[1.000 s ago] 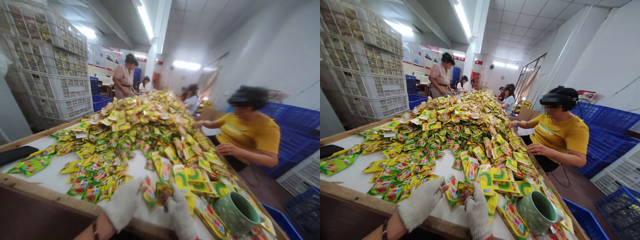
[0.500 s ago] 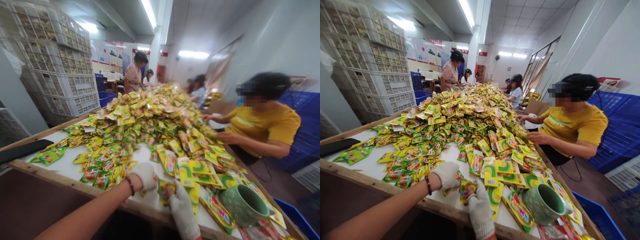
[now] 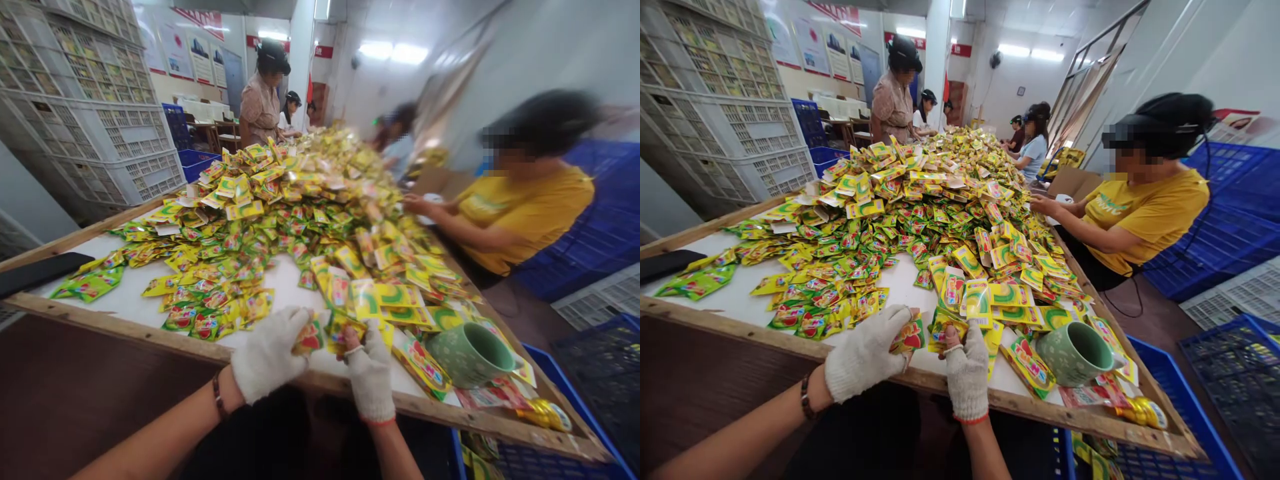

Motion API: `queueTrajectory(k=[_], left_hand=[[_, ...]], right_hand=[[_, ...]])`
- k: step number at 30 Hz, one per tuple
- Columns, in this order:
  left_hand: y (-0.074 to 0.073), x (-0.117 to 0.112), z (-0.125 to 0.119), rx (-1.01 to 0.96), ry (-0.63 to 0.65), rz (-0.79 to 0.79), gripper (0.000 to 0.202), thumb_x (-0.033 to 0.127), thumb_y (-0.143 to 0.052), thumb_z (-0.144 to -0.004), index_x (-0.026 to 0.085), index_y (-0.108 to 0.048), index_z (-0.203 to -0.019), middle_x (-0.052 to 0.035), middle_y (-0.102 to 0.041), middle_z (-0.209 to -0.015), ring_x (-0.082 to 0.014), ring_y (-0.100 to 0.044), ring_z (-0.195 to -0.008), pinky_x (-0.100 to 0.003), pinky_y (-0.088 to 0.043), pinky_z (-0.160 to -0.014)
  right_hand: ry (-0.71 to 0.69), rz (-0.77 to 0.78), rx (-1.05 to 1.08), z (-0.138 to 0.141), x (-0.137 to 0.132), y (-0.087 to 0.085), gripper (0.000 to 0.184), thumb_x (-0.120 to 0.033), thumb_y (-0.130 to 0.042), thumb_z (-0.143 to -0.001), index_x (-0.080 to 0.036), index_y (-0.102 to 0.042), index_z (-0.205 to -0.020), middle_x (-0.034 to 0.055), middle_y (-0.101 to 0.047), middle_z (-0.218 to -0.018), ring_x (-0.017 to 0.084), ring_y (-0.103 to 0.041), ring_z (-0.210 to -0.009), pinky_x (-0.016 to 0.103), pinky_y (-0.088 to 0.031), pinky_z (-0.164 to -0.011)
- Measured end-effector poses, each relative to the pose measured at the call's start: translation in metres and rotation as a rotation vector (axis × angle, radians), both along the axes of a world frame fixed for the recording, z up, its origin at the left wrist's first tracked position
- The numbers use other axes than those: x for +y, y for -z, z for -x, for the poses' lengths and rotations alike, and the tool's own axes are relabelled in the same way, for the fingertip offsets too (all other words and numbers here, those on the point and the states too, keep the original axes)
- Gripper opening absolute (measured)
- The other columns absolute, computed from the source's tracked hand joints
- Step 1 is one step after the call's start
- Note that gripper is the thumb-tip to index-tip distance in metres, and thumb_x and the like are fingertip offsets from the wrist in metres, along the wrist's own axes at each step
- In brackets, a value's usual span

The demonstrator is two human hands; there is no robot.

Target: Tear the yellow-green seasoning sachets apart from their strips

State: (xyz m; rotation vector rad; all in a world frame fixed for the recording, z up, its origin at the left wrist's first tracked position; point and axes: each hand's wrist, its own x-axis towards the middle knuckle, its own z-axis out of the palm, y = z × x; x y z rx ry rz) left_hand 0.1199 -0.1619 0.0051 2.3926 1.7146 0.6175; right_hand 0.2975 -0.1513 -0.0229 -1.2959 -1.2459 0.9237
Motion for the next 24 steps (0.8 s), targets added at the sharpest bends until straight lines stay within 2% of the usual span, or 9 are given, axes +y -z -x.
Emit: queueTrajectory(k=[3,7,9,13,16,18,21,24], left_hand=[[-0.003,-0.006,0.008,0.055,0.09,-0.051,0.054,0.016,-0.056,-0.068,0.017,-0.05,-0.122,-0.0089,-0.06,-0.11,-0.0252,-0.056,-0.1,-0.04,-0.05,-0.087],[-0.009,-0.009,0.017,0.159,0.313,-0.065,0.058,0.013,-0.055,-0.066,0.015,-0.05,-0.124,-0.0101,-0.061,-0.112,-0.027,-0.057,-0.1,-0.042,-0.05,-0.086],[-0.01,-0.009,0.017,0.165,0.366,-0.072,0.06,0.013,-0.055,-0.066,0.014,-0.049,-0.125,-0.0104,-0.062,-0.112,-0.0271,-0.058,-0.098,-0.041,-0.051,-0.084],[-0.005,-0.012,0.009,0.092,0.278,-0.099,0.052,0.015,-0.056,-0.067,0.012,-0.054,-0.119,-0.0112,-0.064,-0.105,-0.0261,-0.061,-0.091,-0.039,-0.053,-0.077],[0.0,-0.014,0.006,0.028,0.267,-0.098,0.052,0.014,-0.055,-0.066,0.011,-0.054,-0.118,-0.0108,-0.065,-0.102,-0.0258,-0.061,-0.09,-0.038,-0.054,-0.077],[0.001,-0.016,0.006,0.004,0.295,-0.089,0.052,0.014,-0.056,-0.066,0.011,-0.054,-0.117,-0.0107,-0.065,-0.102,-0.0251,-0.062,-0.089,-0.038,-0.055,-0.077],[-0.001,-0.019,0.003,0.004,0.315,-0.091,0.05,0.017,-0.056,-0.069,0.012,-0.053,-0.118,-0.0104,-0.066,-0.102,-0.0249,-0.062,-0.088,-0.038,-0.055,-0.075],[0.001,-0.023,-0.005,-0.032,0.218,-0.109,0.047,0.018,-0.056,-0.07,0.013,-0.054,-0.117,-0.0106,-0.066,-0.102,-0.0258,-0.063,-0.091,-0.039,-0.055,-0.079]], right_hand=[[-0.106,0.111,-0.06,-0.006,-0.002,-0.005,0.042,-0.05,-0.06,-0.076,-0.014,-0.059,-0.097,0.0043,-0.065,-0.075,0.015,-0.054,-0.053,0.026,-0.047,-0.045],[-0.303,0.063,-0.263,-0.018,0.0,-0.013,0.033,-0.044,-0.059,-0.075,-0.014,-0.065,-0.088,0.0053,-0.067,-0.078,0.02,-0.061,-0.069,0.028,-0.051,-0.061],[-0.308,0.033,-0.363,-0.019,0.0,-0.017,0.03,-0.042,-0.057,-0.077,-0.015,-0.065,-0.087,0.0057,-0.068,-0.079,0.02,-0.061,-0.072,0.029,-0.051,-0.065],[-0.134,-0.141,-0.543,-0.009,-0.006,-0.019,0.026,-0.038,-0.048,-0.084,-0.017,-0.064,-0.086,0.0076,-0.067,-0.08,0.02,-0.061,-0.075,0.03,-0.049,-0.072],[-0.066,-0.23,-0.693,-0.004,-0.012,-0.021,0.025,-0.034,-0.044,-0.087,-0.018,-0.061,-0.077,0.0062,-0.063,-0.072,0.019,-0.058,-0.069,0.029,-0.047,-0.068],[-0.1,-0.187,-0.671,-0.005,-0.012,-0.025,0.023,-0.035,-0.046,-0.086,-0.019,-0.059,-0.076,0.0041,-0.06,-0.069,0.018,-0.056,-0.065,0.028,-0.046,-0.065],[-0.163,-0.039,-0.526,-0.008,-0.009,-0.032,0.023,-0.039,-0.05,-0.085,-0.018,-0.058,-0.079,0.002,-0.06,-0.068,0.016,-0.054,-0.062,0.025,-0.045,-0.059],[-0.034,-0.054,-0.552,-0.002,-0.01,-0.03,0.024,-0.039,-0.048,-0.087,-0.018,-0.059,-0.082,0.0032,-0.06,-0.069,0.017,-0.053,-0.062,0.026,-0.044,-0.06]])
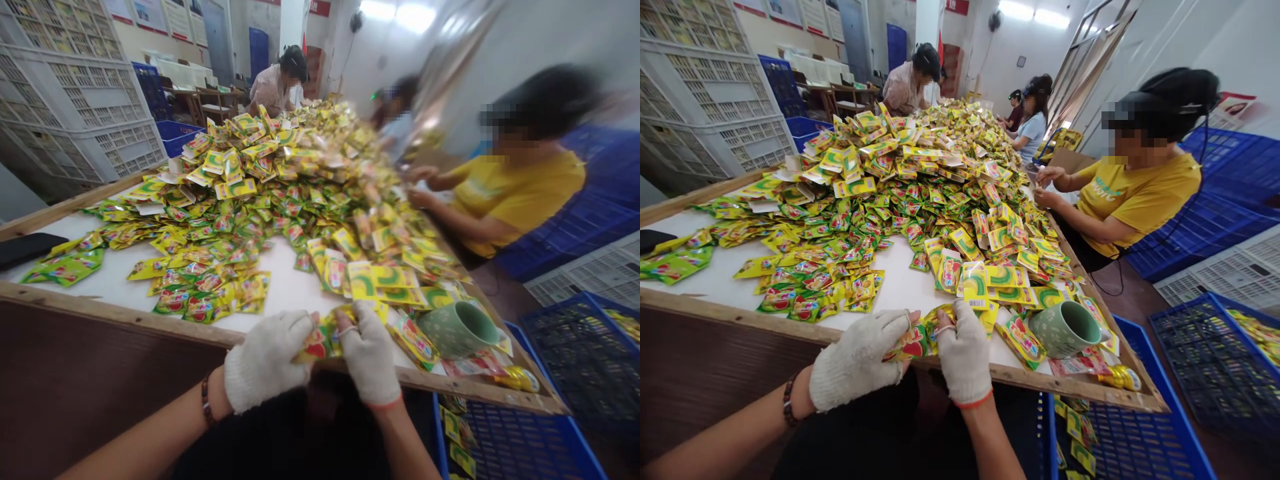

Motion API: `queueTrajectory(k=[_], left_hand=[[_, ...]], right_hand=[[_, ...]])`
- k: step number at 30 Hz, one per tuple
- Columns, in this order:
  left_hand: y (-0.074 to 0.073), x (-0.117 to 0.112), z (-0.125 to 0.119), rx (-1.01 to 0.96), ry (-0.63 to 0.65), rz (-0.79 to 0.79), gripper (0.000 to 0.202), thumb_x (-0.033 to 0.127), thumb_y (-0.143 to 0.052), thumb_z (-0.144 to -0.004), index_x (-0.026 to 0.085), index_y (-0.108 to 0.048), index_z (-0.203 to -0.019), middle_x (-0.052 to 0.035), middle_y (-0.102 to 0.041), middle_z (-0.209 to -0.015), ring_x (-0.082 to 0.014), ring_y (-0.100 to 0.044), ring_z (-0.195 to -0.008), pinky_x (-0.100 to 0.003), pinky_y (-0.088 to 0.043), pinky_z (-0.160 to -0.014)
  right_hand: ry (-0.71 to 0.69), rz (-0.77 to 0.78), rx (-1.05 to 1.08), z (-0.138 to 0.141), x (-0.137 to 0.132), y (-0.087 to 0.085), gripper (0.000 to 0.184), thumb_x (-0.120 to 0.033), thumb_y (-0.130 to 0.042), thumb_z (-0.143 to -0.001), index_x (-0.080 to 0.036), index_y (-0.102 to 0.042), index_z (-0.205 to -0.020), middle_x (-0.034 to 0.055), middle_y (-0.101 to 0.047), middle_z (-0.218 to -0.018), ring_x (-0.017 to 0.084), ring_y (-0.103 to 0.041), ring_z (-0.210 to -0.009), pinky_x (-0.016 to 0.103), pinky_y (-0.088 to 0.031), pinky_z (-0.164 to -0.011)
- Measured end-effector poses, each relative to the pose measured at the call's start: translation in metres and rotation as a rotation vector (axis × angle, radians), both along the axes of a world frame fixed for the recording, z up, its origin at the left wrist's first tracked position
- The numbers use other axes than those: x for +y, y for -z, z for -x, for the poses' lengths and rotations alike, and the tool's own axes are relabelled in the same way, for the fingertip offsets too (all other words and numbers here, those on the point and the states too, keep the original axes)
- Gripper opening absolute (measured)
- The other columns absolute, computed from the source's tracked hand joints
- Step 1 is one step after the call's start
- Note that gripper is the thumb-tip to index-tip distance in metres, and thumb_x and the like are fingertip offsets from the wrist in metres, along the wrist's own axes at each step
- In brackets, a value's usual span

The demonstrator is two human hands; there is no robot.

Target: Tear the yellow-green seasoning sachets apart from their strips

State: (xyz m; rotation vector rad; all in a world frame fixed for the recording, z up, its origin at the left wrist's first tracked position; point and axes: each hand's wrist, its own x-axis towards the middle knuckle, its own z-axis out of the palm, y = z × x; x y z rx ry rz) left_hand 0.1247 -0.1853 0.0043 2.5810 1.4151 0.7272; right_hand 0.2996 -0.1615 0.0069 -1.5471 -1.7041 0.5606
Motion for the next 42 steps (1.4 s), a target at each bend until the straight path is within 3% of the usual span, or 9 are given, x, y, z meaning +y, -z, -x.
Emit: queueTrajectory(k=[7,11,16,22,27,32,37,39,42], left_hand=[[0.019,-0.007,-0.002,-0.057,-0.165,-0.069,0.05,0.019,-0.058,-0.072,0.014,-0.05,-0.121,-0.0116,-0.066,-0.107,-0.0256,-0.063,-0.097,-0.037,-0.055,-0.083],[0.015,-0.009,0.002,0.028,-0.054,-0.185,0.054,0.014,-0.055,-0.072,0.012,-0.046,-0.125,-0.013,-0.066,-0.107,-0.0272,-0.063,-0.094,-0.04,-0.056,-0.078],[0.012,-0.009,0.001,0.071,0.057,-0.217,0.051,0.01,-0.051,-0.074,0.011,-0.045,-0.125,-0.0116,-0.066,-0.102,-0.0259,-0.063,-0.09,-0.04,-0.055,-0.077],[0.01,-0.01,0.009,0.106,0.054,-0.2,0.055,0.014,-0.052,-0.072,0.01,-0.045,-0.127,-0.0141,-0.066,-0.106,-0.0272,-0.063,-0.092,-0.04,-0.055,-0.076],[0.014,-0.023,0.006,0.067,0.017,-0.2,0.052,0.013,-0.05,-0.077,0.014,-0.048,-0.128,-0.0134,-0.066,-0.11,-0.0267,-0.062,-0.098,-0.041,-0.054,-0.083],[0.016,-0.035,0.001,-0.053,0.026,-0.019,0.049,0.016,-0.052,-0.082,0.018,-0.049,-0.13,-0.0121,-0.064,-0.118,-0.0262,-0.06,-0.106,-0.041,-0.05,-0.093],[0.004,-0.046,0.005,-0.558,-0.017,0.653,0.032,0.023,-0.053,-0.086,0.025,-0.057,-0.118,-0.0036,-0.067,-0.113,-0.0198,-0.062,-0.103,-0.032,-0.051,-0.094],[0.01,-0.054,0.004,-0.854,-0.069,0.842,0.03,0.023,-0.052,-0.087,0.023,-0.053,-0.117,-0.0044,-0.066,-0.113,-0.0194,-0.063,-0.102,-0.033,-0.052,-0.091],[0.029,-0.07,-0.001,-1.221,-0.168,0.91,0.039,0.026,-0.056,-0.086,0.02,-0.043,-0.122,-0.01,-0.064,-0.115,-0.0224,-0.064,-0.101,-0.037,-0.055,-0.086]], right_hand=[[-0.009,-0.146,-0.109,0.005,-0.015,0.016,0.021,-0.034,-0.046,-0.089,-0.019,-0.06,-0.088,0.0069,-0.062,-0.075,0.02,-0.056,-0.068,0.03,-0.044,-0.064],[-0.16,-0.03,-0.067,-0.01,-0.022,0.004,0.021,-0.03,-0.05,-0.087,-0.021,-0.055,-0.069,0.0037,-0.058,-0.071,0.018,-0.054,-0.067,0.029,-0.043,-0.064],[-0.239,0.169,0.102,-0.011,-0.029,-0.006,0.01,-0.024,-0.055,-0.079,-0.019,-0.062,-0.074,0.0033,-0.062,-0.072,0.019,-0.057,-0.07,0.027,-0.045,-0.062],[-0.206,0.432,0.32,-0.016,-0.034,-0.01,0.03,-0.044,-0.053,-0.084,-0.017,-0.061,-0.072,-0.0044,-0.05,-0.044,0.01,-0.045,-0.039,0.02,-0.035,-0.042],[-0.482,0.662,0.469,-0.015,-0.046,-0.004,0.047,-0.058,-0.046,-0.085,-0.015,-0.063,-0.087,-0.0049,-0.05,-0.041,0.008,-0.043,-0.033,0.017,-0.029,-0.037],[-0.585,0.683,0.346,-0.006,-0.046,0.0,0.022,-0.036,-0.052,-0.086,-0.018,-0.065,-0.083,-0.0047,-0.053,-0.059,0.007,-0.044,-0.041,0.017,-0.034,-0.039],[-0.548,0.374,0.168,-0.007,-0.047,0.003,0.021,-0.02,-0.057,-0.081,-0.018,-0.059,-0.06,-0.0012,-0.057,-0.063,0.013,-0.054,-0.064,0.023,-0.046,-0.061],[-0.402,0.232,0.221,-0.005,-0.056,0.012,0.007,-0.021,-0.06,-0.081,-0.019,-0.065,-0.076,0.0021,-0.064,-0.076,0.016,-0.058,-0.069,0.027,-0.049,-0.068],[-0.153,0.16,0.447,0.002,-0.077,0.031,0.026,-0.025,-0.063,-0.08,-0.02,-0.06,-0.105,0.0062,-0.068,-0.091,0.016,-0.061,-0.066,0.029,-0.053,-0.064]])
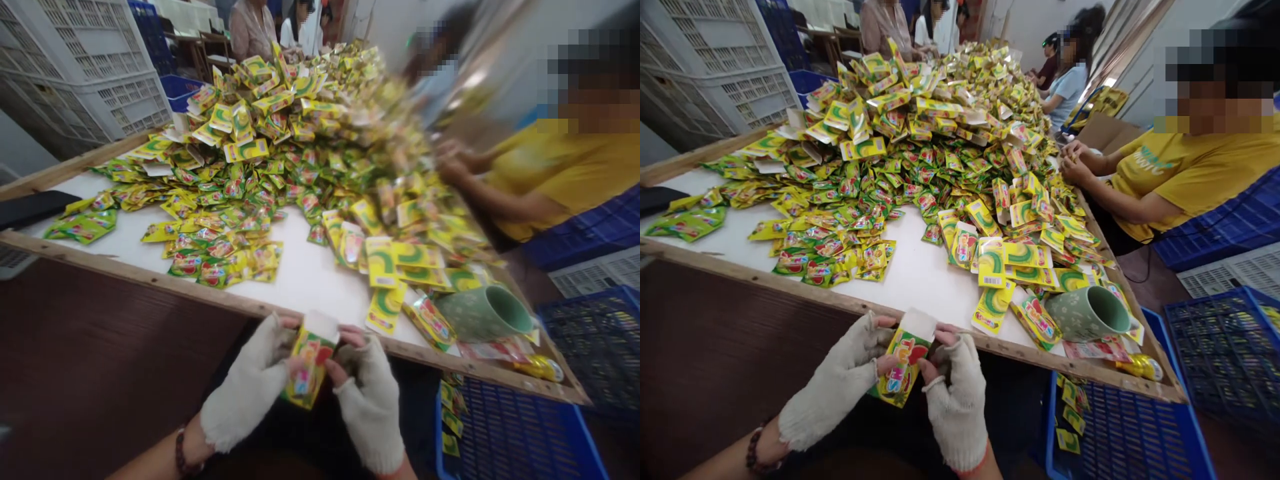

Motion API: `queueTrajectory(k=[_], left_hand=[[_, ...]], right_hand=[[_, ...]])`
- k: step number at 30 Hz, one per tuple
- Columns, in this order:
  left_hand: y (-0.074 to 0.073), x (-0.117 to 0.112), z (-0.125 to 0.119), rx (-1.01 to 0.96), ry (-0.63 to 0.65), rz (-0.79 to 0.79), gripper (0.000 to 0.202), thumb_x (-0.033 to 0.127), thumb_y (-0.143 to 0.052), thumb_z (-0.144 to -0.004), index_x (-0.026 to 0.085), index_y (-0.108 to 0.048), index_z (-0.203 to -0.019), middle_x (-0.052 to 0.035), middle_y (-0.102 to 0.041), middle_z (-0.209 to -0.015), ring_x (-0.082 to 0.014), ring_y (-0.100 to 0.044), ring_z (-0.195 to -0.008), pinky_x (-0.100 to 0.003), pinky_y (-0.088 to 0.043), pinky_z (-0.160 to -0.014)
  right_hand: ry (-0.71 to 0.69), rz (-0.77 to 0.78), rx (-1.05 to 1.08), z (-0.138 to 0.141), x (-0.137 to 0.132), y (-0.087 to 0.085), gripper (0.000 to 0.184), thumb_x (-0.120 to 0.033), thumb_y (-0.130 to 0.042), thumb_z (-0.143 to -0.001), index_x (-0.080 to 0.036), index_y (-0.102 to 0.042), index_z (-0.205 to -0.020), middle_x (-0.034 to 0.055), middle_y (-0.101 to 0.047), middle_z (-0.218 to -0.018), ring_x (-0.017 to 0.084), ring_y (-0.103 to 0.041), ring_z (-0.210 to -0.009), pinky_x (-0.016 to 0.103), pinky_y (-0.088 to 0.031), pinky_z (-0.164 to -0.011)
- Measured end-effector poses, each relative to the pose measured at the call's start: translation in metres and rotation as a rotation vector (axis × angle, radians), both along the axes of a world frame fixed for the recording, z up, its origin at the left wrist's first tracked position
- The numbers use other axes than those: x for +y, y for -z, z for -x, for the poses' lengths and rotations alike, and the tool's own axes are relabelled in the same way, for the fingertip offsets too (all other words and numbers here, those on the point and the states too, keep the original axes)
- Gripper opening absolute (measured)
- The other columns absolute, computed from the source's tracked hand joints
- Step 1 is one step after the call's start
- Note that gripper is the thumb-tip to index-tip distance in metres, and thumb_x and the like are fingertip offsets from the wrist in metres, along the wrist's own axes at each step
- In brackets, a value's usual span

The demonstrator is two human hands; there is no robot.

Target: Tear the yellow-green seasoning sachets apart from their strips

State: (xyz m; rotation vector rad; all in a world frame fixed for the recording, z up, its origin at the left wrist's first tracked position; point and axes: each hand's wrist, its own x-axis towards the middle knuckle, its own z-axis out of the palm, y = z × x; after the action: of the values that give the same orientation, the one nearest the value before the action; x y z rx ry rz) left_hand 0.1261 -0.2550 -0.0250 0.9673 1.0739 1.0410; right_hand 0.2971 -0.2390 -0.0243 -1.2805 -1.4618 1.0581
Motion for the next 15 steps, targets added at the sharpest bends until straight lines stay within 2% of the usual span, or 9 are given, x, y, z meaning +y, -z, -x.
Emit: queueTrajectory(k=[2,4,7,12,13,15], left_hand=[[0.013,-0.012,-0.004,-0.05,-0.05,0.037,0.047,0.029,-0.058,-0.085,0.02,-0.039,-0.127,-0.012,-0.062,-0.12,-0.0238,-0.062,-0.106,-0.039,-0.054,-0.089],[0.022,-0.023,-0.004,-0.005,-0.032,0.069,0.048,0.032,-0.059,-0.085,0.021,-0.041,-0.128,-0.0115,-0.059,-0.125,-0.0237,-0.059,-0.111,-0.038,-0.052,-0.093],[0.03,-0.035,0.0,0.098,0.071,0.127,0.037,0.035,-0.06,-0.084,0.019,-0.05,-0.116,-0.0089,-0.062,-0.117,-0.021,-0.06,-0.105,-0.035,-0.051,-0.091],[0.03,-0.044,0.009,0.207,0.242,0.144,0.028,0.032,-0.059,-0.082,0.018,-0.051,-0.105,-0.003,-0.062,-0.093,-0.0141,-0.059,-0.079,-0.028,-0.051,-0.072],[0.028,-0.044,0.01,0.224,0.264,0.145,0.024,0.032,-0.058,-0.083,0.018,-0.052,-0.101,-0.0016,-0.061,-0.089,-0.013,-0.058,-0.077,-0.026,-0.05,-0.069],[0.023,-0.041,0.011,0.251,0.3,0.153,0.015,0.03,-0.055,-0.084,0.017,-0.054,-0.091,0.0007,-0.058,-0.081,-0.0114,-0.055,-0.072,-0.024,-0.048,-0.066]], right_hand=[[0.024,0.116,0.166,0.004,-0.014,0.013,0.03,-0.029,-0.064,-0.081,-0.021,-0.057,-0.108,0.0067,-0.068,-0.092,0.017,-0.064,-0.068,0.029,-0.055,-0.065],[0.016,0.237,0.247,0.004,-0.026,0.022,0.029,-0.033,-0.064,-0.081,-0.02,-0.058,-0.107,0.007,-0.069,-0.093,0.02,-0.067,-0.079,0.031,-0.056,-0.07],[-0.034,0.345,0.168,-0.002,-0.037,0.03,0.023,-0.035,-0.065,-0.08,-0.018,-0.066,-0.096,0.0056,-0.07,-0.09,0.021,-0.066,-0.08,0.03,-0.054,-0.072],[-0.271,0.52,0.131,-0.013,-0.049,0.035,0.021,-0.036,-0.064,-0.08,-0.017,-0.072,-0.084,0.0043,-0.071,-0.083,0.021,-0.064,-0.078,0.031,-0.053,-0.072],[-0.275,0.533,0.131,-0.013,-0.051,0.035,0.021,-0.035,-0.064,-0.081,-0.017,-0.072,-0.084,0.0045,-0.071,-0.083,0.021,-0.064,-0.077,0.03,-0.052,-0.072],[-0.238,0.546,0.179,-0.01,-0.053,0.036,0.023,-0.034,-0.064,-0.08,-0.018,-0.069,-0.097,0.0047,-0.071,-0.089,0.021,-0.065,-0.079,0.031,-0.053,-0.073]])
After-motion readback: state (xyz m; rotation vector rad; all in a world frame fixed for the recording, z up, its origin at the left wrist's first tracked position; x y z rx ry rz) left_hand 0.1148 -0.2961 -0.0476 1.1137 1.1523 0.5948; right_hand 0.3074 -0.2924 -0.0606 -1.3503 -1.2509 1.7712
